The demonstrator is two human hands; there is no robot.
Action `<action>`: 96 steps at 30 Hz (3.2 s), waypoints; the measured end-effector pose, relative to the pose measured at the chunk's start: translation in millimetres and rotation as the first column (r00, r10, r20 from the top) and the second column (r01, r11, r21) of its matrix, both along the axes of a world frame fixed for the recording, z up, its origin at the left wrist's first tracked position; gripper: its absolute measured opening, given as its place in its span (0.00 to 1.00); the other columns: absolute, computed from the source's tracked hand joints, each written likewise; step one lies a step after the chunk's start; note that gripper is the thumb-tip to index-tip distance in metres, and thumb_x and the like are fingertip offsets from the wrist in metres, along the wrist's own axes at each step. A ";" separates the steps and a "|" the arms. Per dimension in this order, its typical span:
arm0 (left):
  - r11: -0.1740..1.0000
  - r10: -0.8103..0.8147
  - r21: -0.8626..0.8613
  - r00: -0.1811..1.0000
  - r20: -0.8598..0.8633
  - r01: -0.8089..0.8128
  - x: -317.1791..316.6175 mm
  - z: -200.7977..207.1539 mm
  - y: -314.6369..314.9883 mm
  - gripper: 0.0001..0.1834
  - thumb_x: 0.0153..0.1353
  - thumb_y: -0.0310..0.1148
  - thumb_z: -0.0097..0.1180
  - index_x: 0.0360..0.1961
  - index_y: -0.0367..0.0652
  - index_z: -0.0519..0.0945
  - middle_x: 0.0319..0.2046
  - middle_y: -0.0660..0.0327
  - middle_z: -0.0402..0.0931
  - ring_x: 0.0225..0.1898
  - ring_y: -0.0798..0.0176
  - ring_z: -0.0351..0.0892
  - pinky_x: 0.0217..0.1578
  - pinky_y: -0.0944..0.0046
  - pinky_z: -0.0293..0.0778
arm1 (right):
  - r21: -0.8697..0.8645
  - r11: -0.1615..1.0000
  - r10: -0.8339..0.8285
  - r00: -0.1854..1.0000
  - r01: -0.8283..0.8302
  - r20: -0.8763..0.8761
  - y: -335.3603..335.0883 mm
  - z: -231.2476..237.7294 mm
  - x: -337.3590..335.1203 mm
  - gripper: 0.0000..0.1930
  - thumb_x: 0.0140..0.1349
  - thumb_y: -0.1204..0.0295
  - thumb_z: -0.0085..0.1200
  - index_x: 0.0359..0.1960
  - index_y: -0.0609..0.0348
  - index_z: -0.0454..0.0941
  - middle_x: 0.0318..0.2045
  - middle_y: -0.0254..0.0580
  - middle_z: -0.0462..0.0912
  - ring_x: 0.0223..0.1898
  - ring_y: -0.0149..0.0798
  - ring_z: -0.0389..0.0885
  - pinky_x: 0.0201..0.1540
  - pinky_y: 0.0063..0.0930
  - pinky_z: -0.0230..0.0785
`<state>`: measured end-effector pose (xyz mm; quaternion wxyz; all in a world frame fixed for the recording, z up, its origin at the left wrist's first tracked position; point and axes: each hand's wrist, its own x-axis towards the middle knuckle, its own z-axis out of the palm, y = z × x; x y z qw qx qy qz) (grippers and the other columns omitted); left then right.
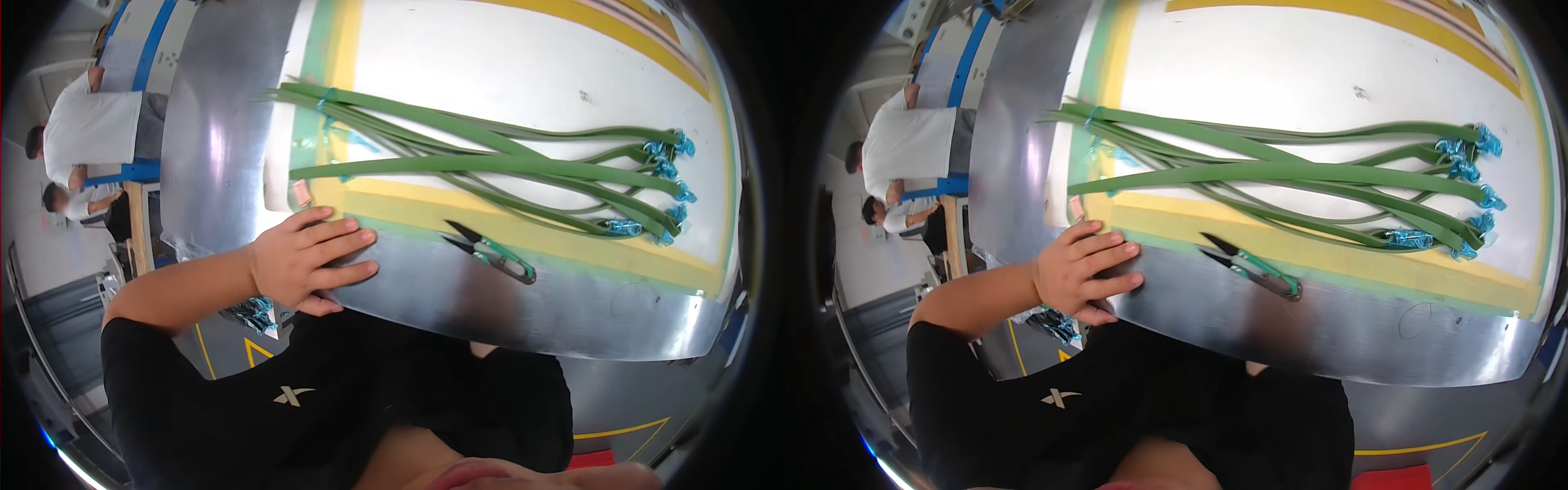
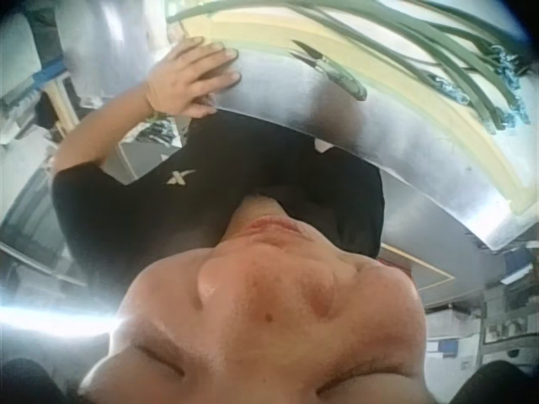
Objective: The person adjusts their head-mounted camera, then handles green and blue cables on a workbench. They pick up spools of thread and manipulate a black cable, possibly threading it. The person then uses a utility knife to cut the ends of the green cables.
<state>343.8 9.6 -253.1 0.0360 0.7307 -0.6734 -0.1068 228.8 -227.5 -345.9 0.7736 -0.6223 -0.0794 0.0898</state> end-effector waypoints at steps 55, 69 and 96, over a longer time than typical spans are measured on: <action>0.802 -0.254 0.168 -0.581 -0.773 -0.574 39.4 -15.3 -73.8 0.14 0.72 0.33 0.55 0.46 0.29 0.79 0.40 0.49 0.84 0.39 0.57 0.86 0.42 0.62 0.81 | -0.744 0.550 0.006 0.889 0.380 0.459 -18.6 128.8 77.8 0.12 0.60 0.83 0.59 0.46 0.66 0.77 0.40 0.42 0.78 0.40 0.37 0.74 0.46 0.28 0.68; 0.831 -0.206 0.236 -0.674 -0.709 -0.503 45.0 -13.3 -62.2 0.18 0.75 0.36 0.52 0.57 0.35 0.77 0.42 0.59 0.82 0.41 0.66 0.84 0.42 0.68 0.78 | -0.696 0.546 -0.018 0.837 0.466 0.547 -17.2 139.2 83.6 0.15 0.50 0.78 0.68 0.42 0.60 0.83 0.37 0.41 0.83 0.38 0.39 0.85 0.39 0.29 0.81; 0.500 -0.161 0.045 -0.144 -0.976 -0.865 37.4 8.5 -61.6 0.13 0.62 0.19 0.62 0.48 0.32 0.79 0.38 0.60 0.81 0.38 0.71 0.81 0.42 0.70 0.78 | -0.429 0.594 -0.285 0.677 0.681 0.679 -15.6 122.7 85.2 0.16 0.46 0.79 0.69 0.38 0.63 0.81 0.34 0.38 0.83 0.32 0.30 0.80 0.37 0.23 0.75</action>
